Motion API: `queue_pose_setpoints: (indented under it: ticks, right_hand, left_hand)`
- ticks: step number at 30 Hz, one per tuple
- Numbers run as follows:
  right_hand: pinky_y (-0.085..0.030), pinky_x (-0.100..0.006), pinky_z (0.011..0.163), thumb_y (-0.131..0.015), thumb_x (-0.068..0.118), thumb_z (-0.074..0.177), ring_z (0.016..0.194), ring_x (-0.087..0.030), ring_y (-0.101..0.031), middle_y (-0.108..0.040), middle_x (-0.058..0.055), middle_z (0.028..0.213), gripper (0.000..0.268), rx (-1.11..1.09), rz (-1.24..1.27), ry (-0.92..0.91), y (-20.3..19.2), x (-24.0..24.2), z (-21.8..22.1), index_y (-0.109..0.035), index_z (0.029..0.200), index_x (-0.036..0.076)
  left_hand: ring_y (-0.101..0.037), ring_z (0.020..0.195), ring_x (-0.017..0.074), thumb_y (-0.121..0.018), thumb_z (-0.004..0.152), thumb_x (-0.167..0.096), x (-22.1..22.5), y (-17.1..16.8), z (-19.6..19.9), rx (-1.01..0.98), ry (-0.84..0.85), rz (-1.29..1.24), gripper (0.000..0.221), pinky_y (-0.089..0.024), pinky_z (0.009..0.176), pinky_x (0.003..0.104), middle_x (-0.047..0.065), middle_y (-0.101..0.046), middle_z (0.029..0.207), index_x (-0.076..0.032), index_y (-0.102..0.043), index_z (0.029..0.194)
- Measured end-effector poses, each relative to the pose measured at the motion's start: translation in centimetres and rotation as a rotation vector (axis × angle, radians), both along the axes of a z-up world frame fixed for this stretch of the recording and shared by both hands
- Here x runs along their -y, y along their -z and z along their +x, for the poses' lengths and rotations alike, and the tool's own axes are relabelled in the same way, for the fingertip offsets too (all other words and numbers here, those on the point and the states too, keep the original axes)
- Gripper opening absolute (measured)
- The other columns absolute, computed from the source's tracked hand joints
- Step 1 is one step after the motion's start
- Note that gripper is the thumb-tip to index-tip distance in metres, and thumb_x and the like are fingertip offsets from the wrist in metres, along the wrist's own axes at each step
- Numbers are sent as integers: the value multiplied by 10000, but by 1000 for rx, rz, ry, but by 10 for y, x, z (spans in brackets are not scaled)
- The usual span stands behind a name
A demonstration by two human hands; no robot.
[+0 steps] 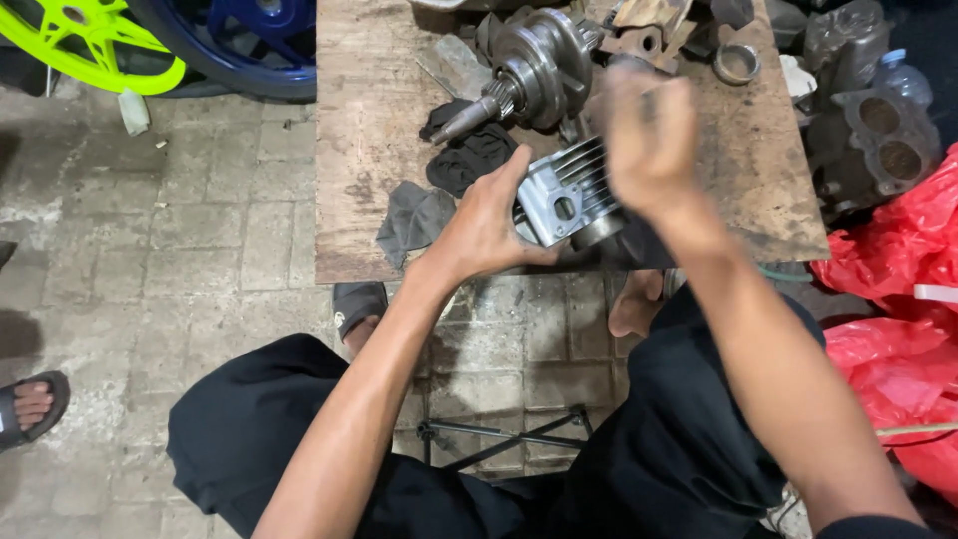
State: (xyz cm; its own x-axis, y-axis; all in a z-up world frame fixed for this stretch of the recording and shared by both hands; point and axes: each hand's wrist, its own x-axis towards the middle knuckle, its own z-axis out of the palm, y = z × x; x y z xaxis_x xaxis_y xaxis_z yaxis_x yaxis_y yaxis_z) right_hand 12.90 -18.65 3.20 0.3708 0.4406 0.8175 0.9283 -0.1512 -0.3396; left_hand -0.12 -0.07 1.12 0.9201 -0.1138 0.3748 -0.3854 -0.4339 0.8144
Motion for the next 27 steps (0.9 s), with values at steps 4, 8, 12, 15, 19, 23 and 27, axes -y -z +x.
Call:
queue_pose_setpoints:
  ticks: [4,8,12,15,19,23,27]
  right_hand:
    - [-326,-273,326,-345,438,1161,357,-102,-340,-261,61,526,545,-485,194,-178,-38,-1,-14,-360,705,140]
    - [-323,-285,392,-347,445,1157,391,-107,-316,-291,24,537,529,-477,215,-212,-35,-3,-25,-359,743,115]
    - [-212,-287,415,-365,-10,1056,424,-113,-212,-313,2,521,484,-235,21,-375,-26,3,-27,-324,588,105]
    - [-347,-363,364,-433,323,1111,355,-299,-467,-426,65,444,583,-89,-118,-154,-24,4,-34,-482,551,170]
    - [-240,-273,397,-362,195,1122,412,-96,-208,-282,3,549,526,-429,172,-593,-23,-1,-25,-307,604,122]
    - [-178,-263,339,-422,582,1039,371,-68,-150,-151,85,533,516,-828,394,-390,-49,-4,-29,-286,709,210]
    - [-73,-242,362,-664,533,877,389,-32,-140,-240,118,506,505,-1292,797,-271,-25,-10,-10,-356,580,265]
  left_hand:
    - [-606,753,253,-926,521,-187,2,3,1,-23,2,17,781,-527,725,416,138,-697,934,-31,-434,1107]
    - [-592,719,249,-908,538,-211,1,-2,-3,-20,-32,42,759,-503,698,408,126,-677,896,-32,-440,1109]
    - [-669,828,276,-933,493,-185,4,3,3,-86,-33,37,837,-564,765,436,125,-713,1006,-56,-449,1164]
    - [-530,1306,514,-974,598,-553,3,32,13,-100,-14,43,1300,-491,1062,635,304,-529,1445,111,-334,1514]
    - [-652,800,273,-945,518,-198,5,3,2,-71,-41,61,833,-551,759,439,134,-715,999,-37,-438,1160]
    - [-621,736,255,-933,520,-216,4,3,3,-20,-36,39,774,-532,696,424,122,-708,931,-57,-439,1094]
    - [-616,698,235,-909,554,-182,2,0,2,15,-11,-1,740,-517,655,402,127,-704,884,-42,-429,1100]
